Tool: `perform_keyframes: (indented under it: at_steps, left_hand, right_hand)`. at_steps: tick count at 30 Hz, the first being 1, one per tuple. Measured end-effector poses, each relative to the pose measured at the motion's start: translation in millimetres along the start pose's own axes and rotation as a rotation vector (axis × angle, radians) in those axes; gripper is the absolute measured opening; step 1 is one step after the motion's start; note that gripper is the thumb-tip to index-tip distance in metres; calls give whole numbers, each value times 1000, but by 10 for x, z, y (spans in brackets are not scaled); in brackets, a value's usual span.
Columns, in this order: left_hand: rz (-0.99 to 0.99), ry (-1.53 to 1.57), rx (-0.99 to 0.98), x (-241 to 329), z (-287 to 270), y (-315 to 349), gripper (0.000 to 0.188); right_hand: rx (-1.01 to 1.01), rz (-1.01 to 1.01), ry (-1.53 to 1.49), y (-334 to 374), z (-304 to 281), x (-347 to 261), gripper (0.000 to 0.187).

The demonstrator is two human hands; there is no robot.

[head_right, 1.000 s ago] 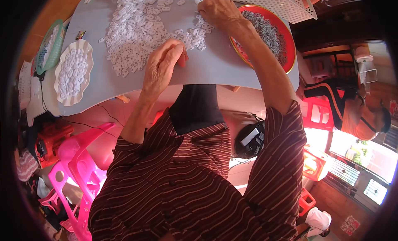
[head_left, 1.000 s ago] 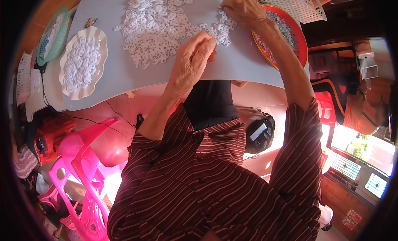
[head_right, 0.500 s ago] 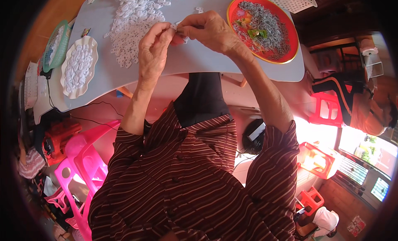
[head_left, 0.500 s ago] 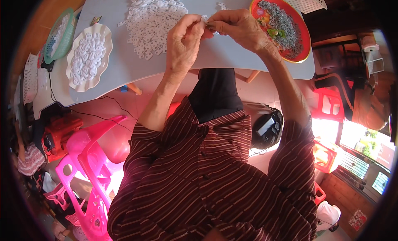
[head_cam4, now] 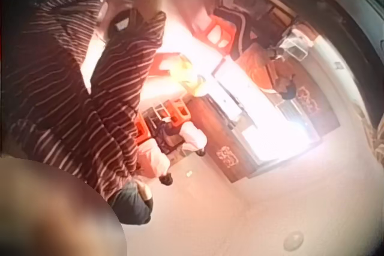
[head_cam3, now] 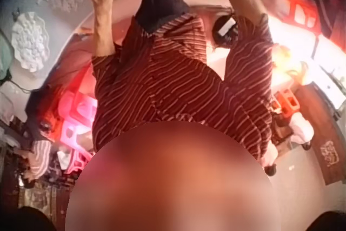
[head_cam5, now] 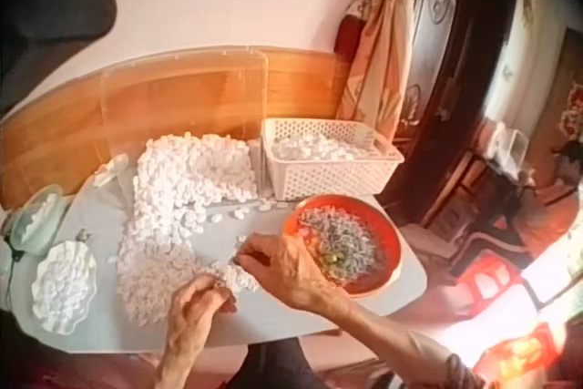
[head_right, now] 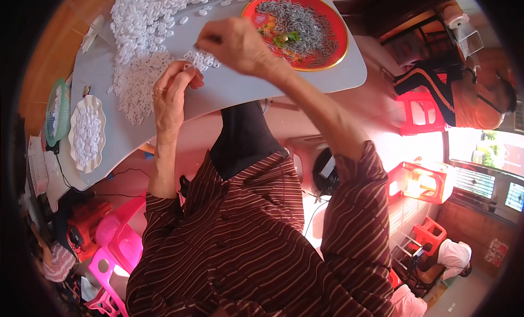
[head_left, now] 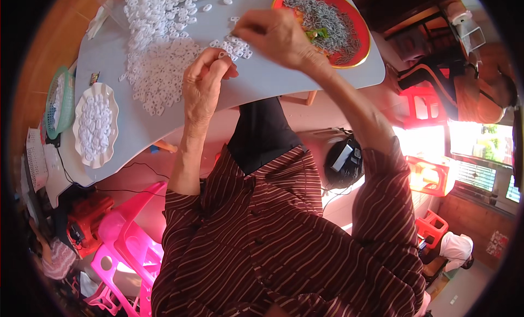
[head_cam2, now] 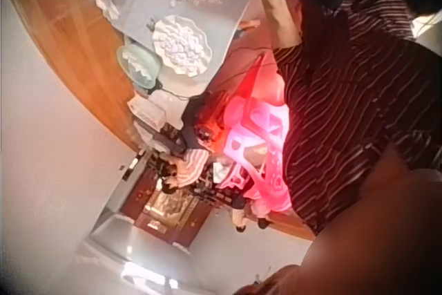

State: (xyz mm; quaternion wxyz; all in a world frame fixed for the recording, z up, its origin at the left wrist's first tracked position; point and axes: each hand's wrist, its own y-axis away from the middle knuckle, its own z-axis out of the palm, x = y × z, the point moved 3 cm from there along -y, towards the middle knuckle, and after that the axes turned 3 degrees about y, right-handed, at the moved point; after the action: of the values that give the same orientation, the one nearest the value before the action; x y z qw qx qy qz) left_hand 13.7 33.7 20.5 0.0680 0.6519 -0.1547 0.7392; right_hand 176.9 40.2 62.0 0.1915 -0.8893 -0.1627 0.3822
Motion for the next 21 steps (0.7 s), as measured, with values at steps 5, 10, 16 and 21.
perform_keyframes:
  at_steps: [5,10,16,21]
  left_hand:
    - [-30,-76,18,8,-44,40,15]
    - [-33,-78,6,-6,-11,17,15]
    - [30,-140,-26,-40,-19,18,16]
    - [47,-153,-33,-36,-3,20,17]
  right_hand:
    - [49,62,222,-114,-672,493,10]
    - [-132,-32,468,-72,-862,770,10]
    - [-208,-18,647,-59,-730,952,16]
    - [-72,152,227,-139,-800,977,15]
